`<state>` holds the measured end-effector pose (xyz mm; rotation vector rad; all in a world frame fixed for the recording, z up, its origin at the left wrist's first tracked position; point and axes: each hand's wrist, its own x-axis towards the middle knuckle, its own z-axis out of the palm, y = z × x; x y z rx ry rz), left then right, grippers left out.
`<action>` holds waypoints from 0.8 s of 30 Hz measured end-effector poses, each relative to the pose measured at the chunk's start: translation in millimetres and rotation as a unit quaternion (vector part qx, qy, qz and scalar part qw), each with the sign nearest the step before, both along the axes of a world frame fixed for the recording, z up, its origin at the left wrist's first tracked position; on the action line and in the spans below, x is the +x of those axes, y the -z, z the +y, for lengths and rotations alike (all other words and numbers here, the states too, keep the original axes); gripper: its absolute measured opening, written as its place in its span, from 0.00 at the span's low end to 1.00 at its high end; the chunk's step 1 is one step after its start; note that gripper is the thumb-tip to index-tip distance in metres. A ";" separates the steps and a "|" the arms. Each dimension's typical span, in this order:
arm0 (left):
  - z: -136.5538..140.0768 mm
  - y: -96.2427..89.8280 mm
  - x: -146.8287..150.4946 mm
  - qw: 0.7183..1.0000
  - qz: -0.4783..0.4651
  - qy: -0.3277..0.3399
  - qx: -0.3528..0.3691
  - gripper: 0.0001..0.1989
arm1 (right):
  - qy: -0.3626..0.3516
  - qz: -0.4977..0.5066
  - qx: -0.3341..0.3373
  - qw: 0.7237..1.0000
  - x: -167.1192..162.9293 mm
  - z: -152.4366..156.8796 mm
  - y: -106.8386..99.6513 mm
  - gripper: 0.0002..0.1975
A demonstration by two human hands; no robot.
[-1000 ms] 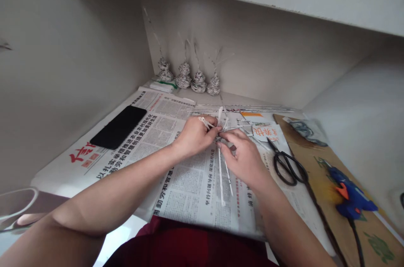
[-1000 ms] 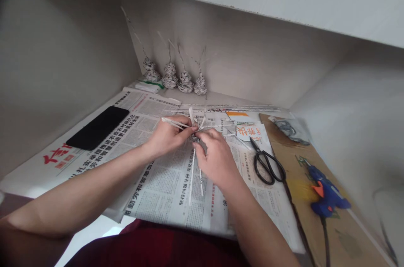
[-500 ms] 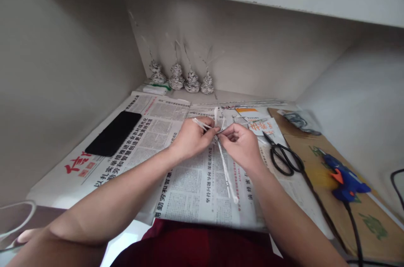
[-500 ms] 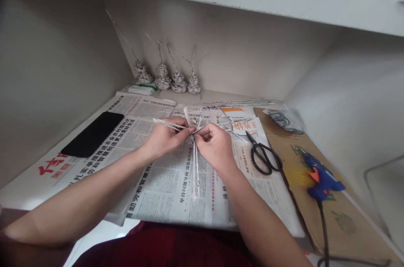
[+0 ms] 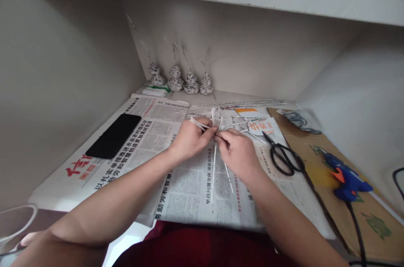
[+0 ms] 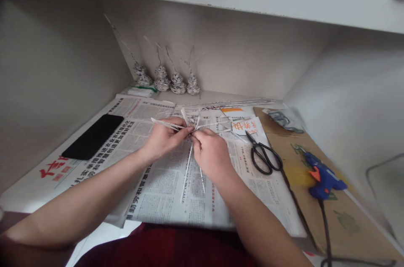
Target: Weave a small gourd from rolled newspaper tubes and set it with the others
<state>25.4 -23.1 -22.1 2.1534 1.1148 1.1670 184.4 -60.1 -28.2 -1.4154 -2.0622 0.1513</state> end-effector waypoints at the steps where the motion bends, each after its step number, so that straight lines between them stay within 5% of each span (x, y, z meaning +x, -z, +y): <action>1: -0.5 0.1 0.6 1.000 0.004 0.001 0.002 0.11 | -0.003 -0.007 -0.006 1.000 0.3 0.2 -0.3 0.11; 11: 1.5 -0.2 -1.8 1.000 -0.029 0.001 -0.013 0.11 | 0.029 0.145 -0.024 0.989 -1.5 0.7 5.3 0.09; 18: 0.8 3.1 0.6 0.999 -0.034 -0.002 -0.017 0.11 | 0.078 0.002 0.016 0.997 -8.2 0.7 8.9 0.09; 24: 6.5 0.8 -3.3 0.988 -0.107 -0.012 -0.113 0.12 | -0.020 0.268 -0.086 0.959 5.5 9.2 7.7 0.12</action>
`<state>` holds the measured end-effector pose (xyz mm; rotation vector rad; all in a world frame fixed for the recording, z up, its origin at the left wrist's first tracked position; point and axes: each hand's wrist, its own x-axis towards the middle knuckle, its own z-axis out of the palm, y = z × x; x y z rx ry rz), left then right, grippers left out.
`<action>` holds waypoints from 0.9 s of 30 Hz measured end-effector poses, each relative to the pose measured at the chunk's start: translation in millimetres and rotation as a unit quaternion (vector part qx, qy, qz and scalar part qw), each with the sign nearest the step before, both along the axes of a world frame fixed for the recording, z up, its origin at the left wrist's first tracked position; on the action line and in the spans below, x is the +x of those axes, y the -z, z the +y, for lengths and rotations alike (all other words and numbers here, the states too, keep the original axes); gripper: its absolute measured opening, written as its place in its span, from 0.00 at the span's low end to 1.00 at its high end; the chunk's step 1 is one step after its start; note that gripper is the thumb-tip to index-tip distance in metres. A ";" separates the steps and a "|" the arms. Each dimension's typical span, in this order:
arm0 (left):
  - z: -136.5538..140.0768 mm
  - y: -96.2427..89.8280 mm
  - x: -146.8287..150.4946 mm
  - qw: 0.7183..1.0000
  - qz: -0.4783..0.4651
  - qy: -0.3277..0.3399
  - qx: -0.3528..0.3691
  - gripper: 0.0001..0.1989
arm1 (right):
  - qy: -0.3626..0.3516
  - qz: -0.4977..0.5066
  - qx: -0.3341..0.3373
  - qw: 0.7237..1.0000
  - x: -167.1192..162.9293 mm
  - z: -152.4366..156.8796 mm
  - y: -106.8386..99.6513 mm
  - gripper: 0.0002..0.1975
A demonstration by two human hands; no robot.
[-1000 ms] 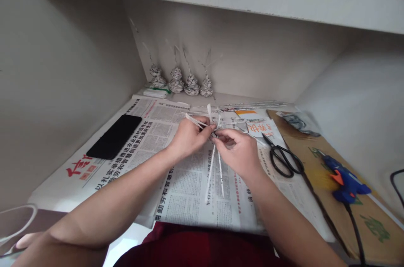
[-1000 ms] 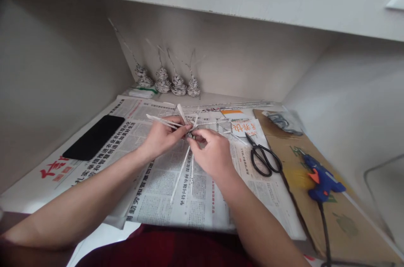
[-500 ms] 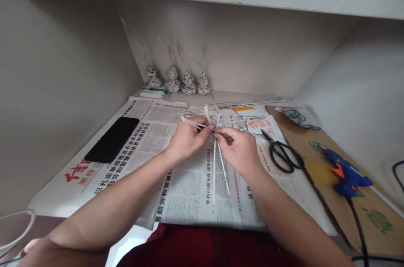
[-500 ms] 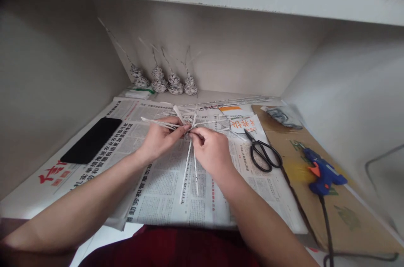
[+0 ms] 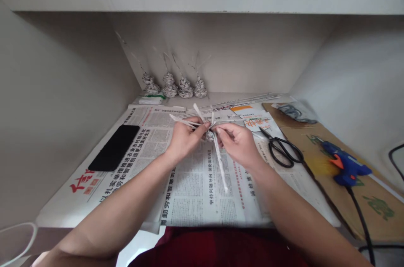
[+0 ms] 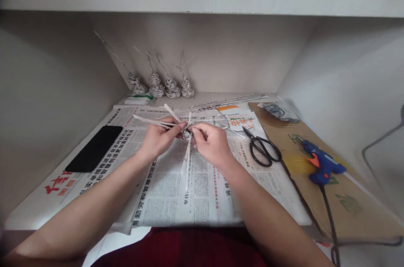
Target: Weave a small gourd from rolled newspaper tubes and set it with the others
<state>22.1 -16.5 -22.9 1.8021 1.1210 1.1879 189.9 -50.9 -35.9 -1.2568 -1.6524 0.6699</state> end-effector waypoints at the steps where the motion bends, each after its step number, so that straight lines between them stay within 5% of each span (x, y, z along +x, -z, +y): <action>1: 1.0 -1.7 -0.9 1.000 -0.012 -0.005 -0.017 0.12 | -0.014 0.014 0.009 1.000 2.7 0.6 -2.2 0.12; 10: 4.3 -3.5 -3.7 0.998 -0.045 0.002 -0.039 0.12 | -0.038 -0.150 0.187 0.970 4.5 -4.3 -10.7 0.13; 27: 0.2 1.1 0.1 1.000 -0.004 0.010 -0.029 0.12 | -0.044 -0.171 0.179 0.968 2.7 0.7 -1.2 0.05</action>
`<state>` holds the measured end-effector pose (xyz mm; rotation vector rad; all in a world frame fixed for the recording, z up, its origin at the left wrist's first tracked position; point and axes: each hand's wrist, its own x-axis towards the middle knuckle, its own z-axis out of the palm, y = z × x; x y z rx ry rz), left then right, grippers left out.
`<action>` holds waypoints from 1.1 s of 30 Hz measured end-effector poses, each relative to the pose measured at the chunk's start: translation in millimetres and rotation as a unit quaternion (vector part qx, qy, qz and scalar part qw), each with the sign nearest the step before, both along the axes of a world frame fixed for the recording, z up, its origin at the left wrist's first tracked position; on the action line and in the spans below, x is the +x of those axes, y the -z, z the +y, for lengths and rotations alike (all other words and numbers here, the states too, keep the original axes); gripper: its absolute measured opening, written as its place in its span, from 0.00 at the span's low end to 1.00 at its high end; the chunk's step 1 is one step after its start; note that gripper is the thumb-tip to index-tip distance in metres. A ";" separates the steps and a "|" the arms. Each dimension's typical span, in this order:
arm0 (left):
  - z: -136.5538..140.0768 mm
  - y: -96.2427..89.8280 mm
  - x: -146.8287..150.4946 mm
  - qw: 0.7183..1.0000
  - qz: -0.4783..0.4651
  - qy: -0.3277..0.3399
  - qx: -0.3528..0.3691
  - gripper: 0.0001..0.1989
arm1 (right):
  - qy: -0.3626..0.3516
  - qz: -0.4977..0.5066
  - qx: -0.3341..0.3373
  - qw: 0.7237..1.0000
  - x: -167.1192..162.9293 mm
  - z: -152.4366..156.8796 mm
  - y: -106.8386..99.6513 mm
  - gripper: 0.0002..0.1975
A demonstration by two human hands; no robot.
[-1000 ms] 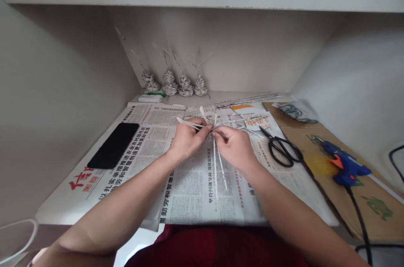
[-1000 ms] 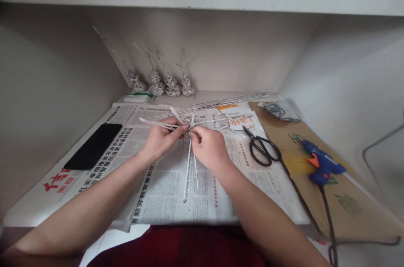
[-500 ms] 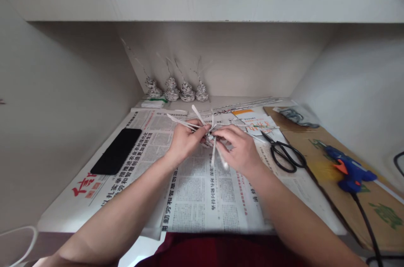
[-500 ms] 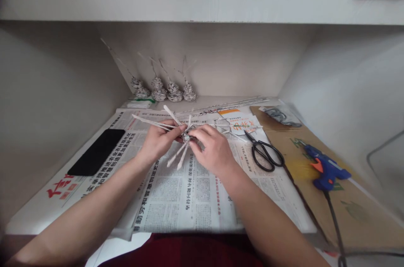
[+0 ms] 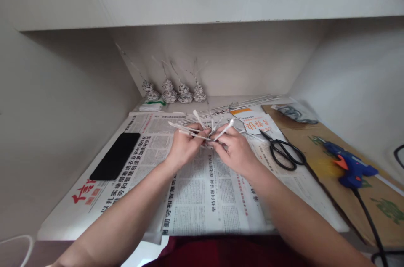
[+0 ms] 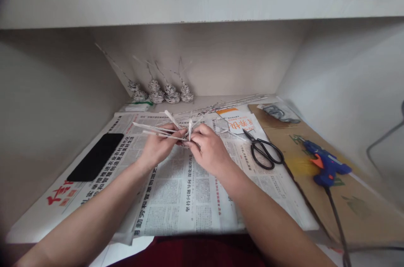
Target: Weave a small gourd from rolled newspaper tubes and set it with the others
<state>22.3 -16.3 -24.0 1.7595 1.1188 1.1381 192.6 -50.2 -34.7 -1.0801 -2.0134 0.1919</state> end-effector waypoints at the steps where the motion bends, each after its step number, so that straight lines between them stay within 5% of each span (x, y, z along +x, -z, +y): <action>1: 0.9 0.0 -0.6 1.000 -0.006 -0.004 -0.004 0.12 | -0.004 0.000 -0.002 1.000 0.9 0.5 0.2 0.04; 11: -3.0 1.7 2.7 0.999 0.015 0.026 0.035 0.11 | 0.009 -0.175 -0.030 0.984 -0.8 -0.8 -6.3 0.06; 21: -1.0 -9.4 -3.0 1.000 0.005 -0.004 0.008 0.12 | 0.012 0.080 -0.026 0.996 3.1 -1.8 -6.2 0.11; 24: -2.9 -11.7 -2.8 0.999 0.024 -0.010 0.025 0.11 | 0.032 0.042 0.023 0.998 5.2 -2.5 -11.5 0.17; 28: -5.3 -11.7 -1.6 0.999 0.039 0.005 0.018 0.11 | 0.076 -0.043 0.085 0.993 7.7 -1.0 -13.1 0.06; 33: -4.6 -8.1 -1.3 1.000 0.018 0.001 0.012 0.12 | 0.102 -0.090 0.069 0.988 2.1 -4.7 -11.6 0.06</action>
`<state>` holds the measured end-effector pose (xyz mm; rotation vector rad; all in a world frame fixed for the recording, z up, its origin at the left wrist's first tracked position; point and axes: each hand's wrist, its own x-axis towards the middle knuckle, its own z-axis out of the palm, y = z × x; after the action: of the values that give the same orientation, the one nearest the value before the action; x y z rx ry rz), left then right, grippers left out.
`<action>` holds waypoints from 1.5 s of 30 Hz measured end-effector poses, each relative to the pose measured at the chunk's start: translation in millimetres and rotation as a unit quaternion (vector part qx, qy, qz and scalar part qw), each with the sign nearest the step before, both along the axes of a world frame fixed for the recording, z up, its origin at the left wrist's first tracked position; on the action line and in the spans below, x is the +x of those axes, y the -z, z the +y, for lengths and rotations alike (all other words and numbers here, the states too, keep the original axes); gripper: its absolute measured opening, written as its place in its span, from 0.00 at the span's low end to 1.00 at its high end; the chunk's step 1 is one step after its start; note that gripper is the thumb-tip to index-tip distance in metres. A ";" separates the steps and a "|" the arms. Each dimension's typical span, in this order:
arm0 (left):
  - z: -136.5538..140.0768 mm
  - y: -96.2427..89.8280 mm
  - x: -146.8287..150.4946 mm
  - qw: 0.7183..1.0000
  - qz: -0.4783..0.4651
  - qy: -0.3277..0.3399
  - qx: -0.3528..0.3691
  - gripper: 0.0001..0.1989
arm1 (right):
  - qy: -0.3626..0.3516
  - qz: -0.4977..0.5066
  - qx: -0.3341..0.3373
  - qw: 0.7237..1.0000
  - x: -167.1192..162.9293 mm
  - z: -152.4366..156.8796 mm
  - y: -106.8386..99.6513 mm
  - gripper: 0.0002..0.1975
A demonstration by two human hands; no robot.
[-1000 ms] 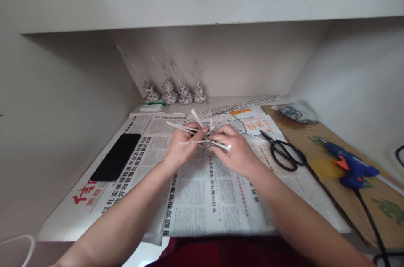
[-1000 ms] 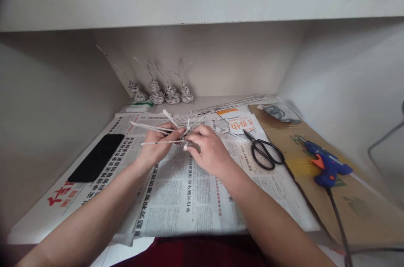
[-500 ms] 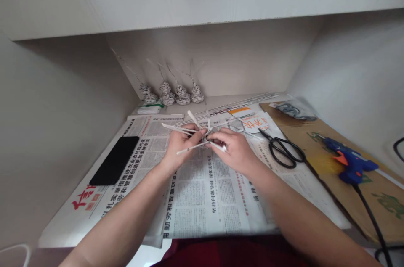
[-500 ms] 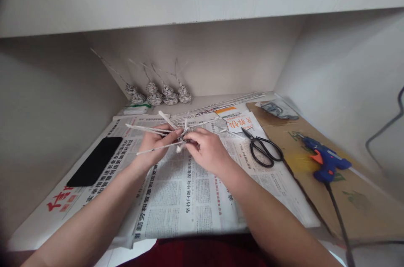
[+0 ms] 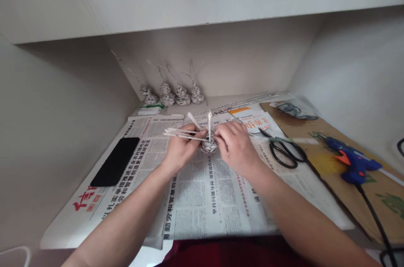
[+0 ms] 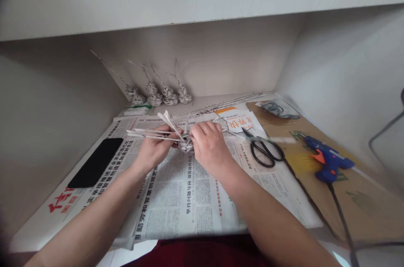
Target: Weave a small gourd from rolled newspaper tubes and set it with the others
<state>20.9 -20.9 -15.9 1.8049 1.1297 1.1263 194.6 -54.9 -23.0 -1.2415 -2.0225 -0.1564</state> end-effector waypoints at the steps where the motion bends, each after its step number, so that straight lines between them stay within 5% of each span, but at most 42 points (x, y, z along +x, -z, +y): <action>1: 0.7 0.6 -0.3 1.000 -0.010 -0.003 0.000 0.12 | -0.002 0.006 -0.016 1.000 -1.6 -1.3 0.2 0.07; 16: 4.9 -2.7 -5.1 0.997 0.051 0.040 0.031 0.10 | -0.027 0.223 -0.175 0.959 -1.1 11.3 14.8 0.05; 23: 4.8 -3.4 -6.4 0.999 0.023 0.044 0.015 0.09 | -0.069 0.269 -0.122 0.953 -11.7 6.2 10.4 0.12; 29: 6.9 0.5 -5.3 0.998 0.002 0.056 -0.026 0.11 | -0.050 0.319 -0.104 0.941 -19.2 1.1 10.8 0.01; 40: 9.2 -2.5 -7.7 0.986 -0.053 0.091 -0.127 0.08 | -0.009 0.218 -0.049 0.975 -18.4 2.5 18.7 0.04; 45: 12.3 2.0 -8.8 0.993 -0.048 0.062 -0.090 0.06 | 0.014 0.214 -0.030 0.976 -15.5 2.3 16.2 0.05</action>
<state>12.2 -8.6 -17.8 1.6408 1.0151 0.9953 179.1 -52.6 -39.3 -1.2208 -1.6462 0.1497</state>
